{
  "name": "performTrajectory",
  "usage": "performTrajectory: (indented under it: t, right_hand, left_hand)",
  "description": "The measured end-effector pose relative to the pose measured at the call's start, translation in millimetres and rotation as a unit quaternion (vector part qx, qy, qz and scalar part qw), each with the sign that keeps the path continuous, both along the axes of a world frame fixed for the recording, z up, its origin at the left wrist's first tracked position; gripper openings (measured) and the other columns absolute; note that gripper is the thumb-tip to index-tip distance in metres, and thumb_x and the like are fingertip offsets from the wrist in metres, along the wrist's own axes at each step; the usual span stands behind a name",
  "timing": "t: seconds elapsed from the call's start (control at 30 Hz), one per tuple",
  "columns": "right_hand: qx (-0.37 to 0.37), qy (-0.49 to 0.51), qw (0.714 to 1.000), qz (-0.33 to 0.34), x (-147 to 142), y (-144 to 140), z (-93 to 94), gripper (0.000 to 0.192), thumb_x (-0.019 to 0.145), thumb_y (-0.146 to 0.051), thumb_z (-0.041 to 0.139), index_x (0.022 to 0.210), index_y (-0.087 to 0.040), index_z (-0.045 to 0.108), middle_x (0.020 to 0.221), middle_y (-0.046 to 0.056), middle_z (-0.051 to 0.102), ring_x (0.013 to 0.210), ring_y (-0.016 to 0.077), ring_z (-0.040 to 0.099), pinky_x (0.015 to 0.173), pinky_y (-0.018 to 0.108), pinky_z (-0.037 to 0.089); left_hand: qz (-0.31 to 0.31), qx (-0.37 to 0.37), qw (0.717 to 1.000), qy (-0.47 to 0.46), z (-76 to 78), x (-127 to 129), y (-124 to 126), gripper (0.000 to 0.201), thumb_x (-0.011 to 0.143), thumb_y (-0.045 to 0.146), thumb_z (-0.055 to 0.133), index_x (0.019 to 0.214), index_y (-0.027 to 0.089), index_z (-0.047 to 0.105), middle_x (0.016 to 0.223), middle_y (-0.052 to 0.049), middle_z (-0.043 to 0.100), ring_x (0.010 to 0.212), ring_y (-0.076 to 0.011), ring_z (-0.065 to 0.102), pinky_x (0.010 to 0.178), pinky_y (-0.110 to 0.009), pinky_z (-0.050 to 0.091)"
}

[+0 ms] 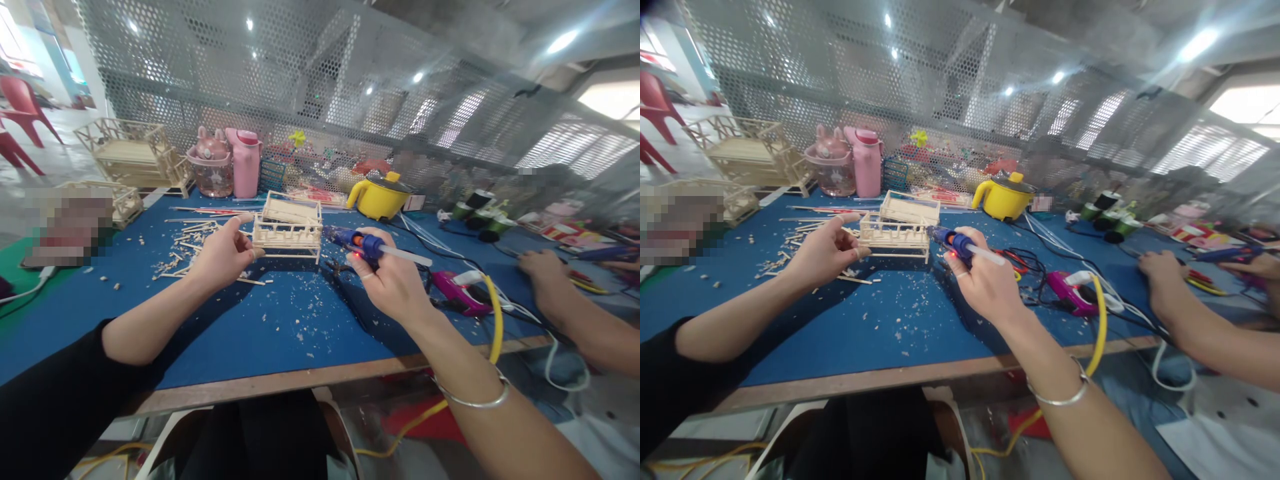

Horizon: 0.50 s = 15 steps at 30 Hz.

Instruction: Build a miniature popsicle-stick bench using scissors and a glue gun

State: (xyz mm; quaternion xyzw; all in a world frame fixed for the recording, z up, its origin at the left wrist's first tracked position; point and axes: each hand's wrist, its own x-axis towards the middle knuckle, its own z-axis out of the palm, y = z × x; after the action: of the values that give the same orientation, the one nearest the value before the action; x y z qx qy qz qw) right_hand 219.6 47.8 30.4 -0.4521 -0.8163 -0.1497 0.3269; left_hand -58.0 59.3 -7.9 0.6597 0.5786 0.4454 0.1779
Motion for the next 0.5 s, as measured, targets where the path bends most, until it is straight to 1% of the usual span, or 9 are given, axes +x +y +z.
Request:
performTrajectory:
  t: [0.27, 0.5]
  right_hand:
    - [0.004, -0.002, 1.0, -0.003, 0.8, -0.7, 1.0, 0.033, 0.089, -0.037, 0.045, 0.116, -0.019, 0.049, 0.118, 0.01, 0.059, 0.092, 0.0271, 0.064, 0.073, 0.038, 0.052]
    - [0.006, -0.006, 1.0, -0.005, -0.7, -0.9, 1.8, 0.031, 0.088, -0.036, 0.045, 0.115, -0.02, 0.049, 0.117, 0.01, 0.059, 0.089, 0.0271, 0.064, 0.071, 0.038, 0.053]
  left_hand:
    - [-0.009, 0.003, 1.0, -0.004, -1.4, -0.1, 0.6, 0.063, 0.07, 0.03, 0.064, 0.128, 0.019, 0.043, 0.069, 0.003, 0.06, 0.061, -0.0138, 0.057, 0.064, -0.03, 0.044]
    - [-0.004, -0.004, 1.0, -0.002, 0.2, 0.3, -0.3, 0.064, 0.069, 0.03, 0.065, 0.128, 0.019, 0.043, 0.068, 0.003, 0.059, 0.062, -0.0141, 0.057, 0.064, -0.03, 0.044]
